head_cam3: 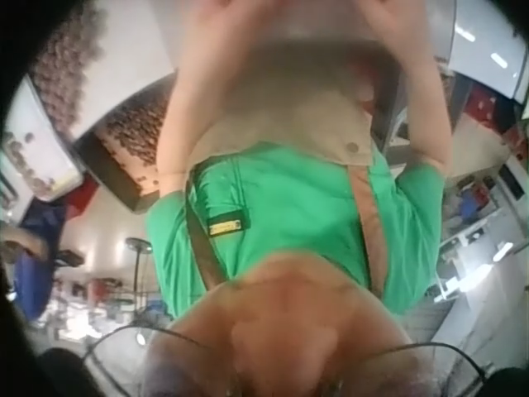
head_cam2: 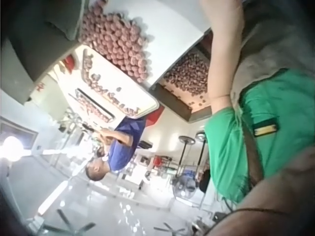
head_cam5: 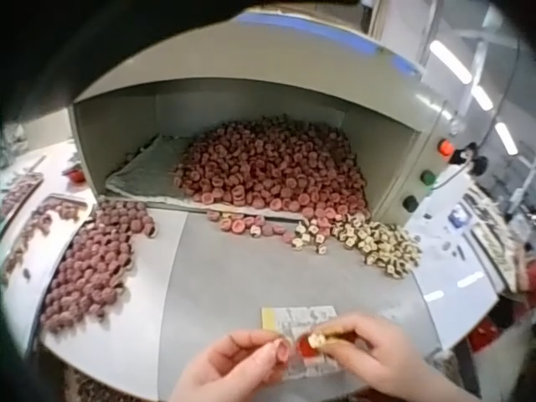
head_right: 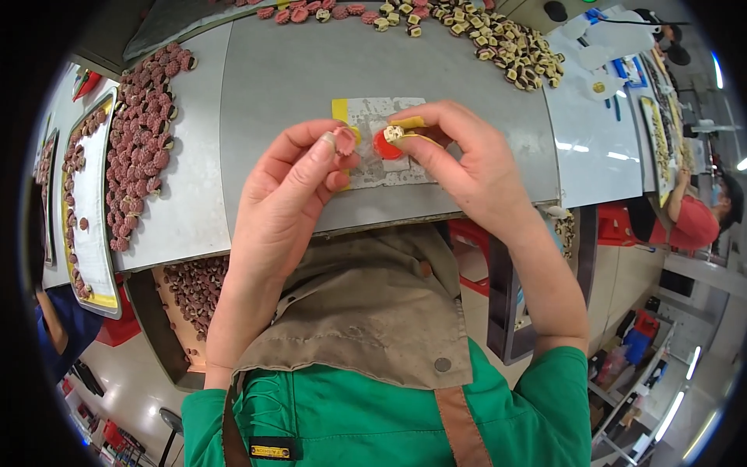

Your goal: The person assembles small decorative food pieces by dipping components into adhesive, pressing the parts together by hand, and placing the assembled items onto a tray.

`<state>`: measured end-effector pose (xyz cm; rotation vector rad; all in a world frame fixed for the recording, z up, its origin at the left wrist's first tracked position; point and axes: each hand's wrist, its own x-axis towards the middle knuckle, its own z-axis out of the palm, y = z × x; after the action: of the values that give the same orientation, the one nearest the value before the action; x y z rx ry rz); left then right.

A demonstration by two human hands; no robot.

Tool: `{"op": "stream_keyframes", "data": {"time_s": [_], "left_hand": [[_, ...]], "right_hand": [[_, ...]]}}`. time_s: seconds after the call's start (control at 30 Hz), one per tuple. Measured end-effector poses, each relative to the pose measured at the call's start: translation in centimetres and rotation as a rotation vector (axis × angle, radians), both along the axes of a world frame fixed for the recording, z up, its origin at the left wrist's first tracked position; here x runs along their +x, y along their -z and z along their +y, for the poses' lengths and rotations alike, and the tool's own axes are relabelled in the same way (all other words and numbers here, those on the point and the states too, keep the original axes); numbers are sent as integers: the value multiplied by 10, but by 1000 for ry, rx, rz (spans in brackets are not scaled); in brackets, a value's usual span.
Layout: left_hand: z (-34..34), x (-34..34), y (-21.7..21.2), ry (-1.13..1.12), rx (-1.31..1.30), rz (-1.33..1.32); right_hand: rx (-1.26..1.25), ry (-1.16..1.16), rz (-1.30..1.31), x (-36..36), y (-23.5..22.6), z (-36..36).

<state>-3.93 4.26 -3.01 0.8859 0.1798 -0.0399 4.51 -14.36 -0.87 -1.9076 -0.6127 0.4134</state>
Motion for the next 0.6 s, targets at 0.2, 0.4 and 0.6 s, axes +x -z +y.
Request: {"op": "stream_keyframes", "data": {"time_s": [0.2,0.4,0.6], "left_hand": [[-9,4,-6,10,61,-22],[-30,0,13,-301,505,-342],[-19,3,-10,-28,158,-86]], "right_hand": [[263,0,8,-17,-2,14],[24,25,-571,-24,-1,14],[91,27,-760,-15,-1,17]]}}
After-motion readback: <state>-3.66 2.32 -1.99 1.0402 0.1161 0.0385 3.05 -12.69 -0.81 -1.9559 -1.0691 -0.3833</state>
